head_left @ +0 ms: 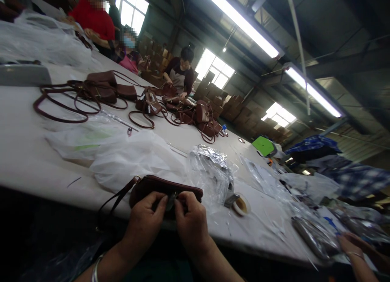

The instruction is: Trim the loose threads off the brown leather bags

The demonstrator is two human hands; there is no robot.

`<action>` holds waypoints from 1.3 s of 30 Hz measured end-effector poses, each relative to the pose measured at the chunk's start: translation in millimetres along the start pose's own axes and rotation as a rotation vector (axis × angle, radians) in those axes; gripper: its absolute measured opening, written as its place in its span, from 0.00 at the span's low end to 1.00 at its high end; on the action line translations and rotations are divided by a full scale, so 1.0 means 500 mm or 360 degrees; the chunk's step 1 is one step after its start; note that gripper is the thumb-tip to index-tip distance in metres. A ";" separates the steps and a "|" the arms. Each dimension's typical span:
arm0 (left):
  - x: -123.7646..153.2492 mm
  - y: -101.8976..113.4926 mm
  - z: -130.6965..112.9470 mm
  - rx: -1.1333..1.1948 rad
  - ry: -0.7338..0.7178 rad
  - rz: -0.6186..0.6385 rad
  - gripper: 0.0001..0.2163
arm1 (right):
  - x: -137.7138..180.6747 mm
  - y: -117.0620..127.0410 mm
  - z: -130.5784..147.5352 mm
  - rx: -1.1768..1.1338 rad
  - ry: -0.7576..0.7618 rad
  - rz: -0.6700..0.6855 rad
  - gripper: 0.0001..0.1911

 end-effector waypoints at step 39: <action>-0.009 -0.024 0.033 0.1291 0.0952 0.0868 0.10 | 0.015 -0.015 -0.036 -0.1314 -0.1029 0.0155 0.07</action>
Point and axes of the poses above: each hand's wrist, its own x-axis away from the middle knuckle, its own y-axis out of the back of the hand, z = x × y, the point moved 2 cm from there along -x, towards the middle knuckle, and after that the axes turned 14 degrees about -x, right-handed, at the moved point
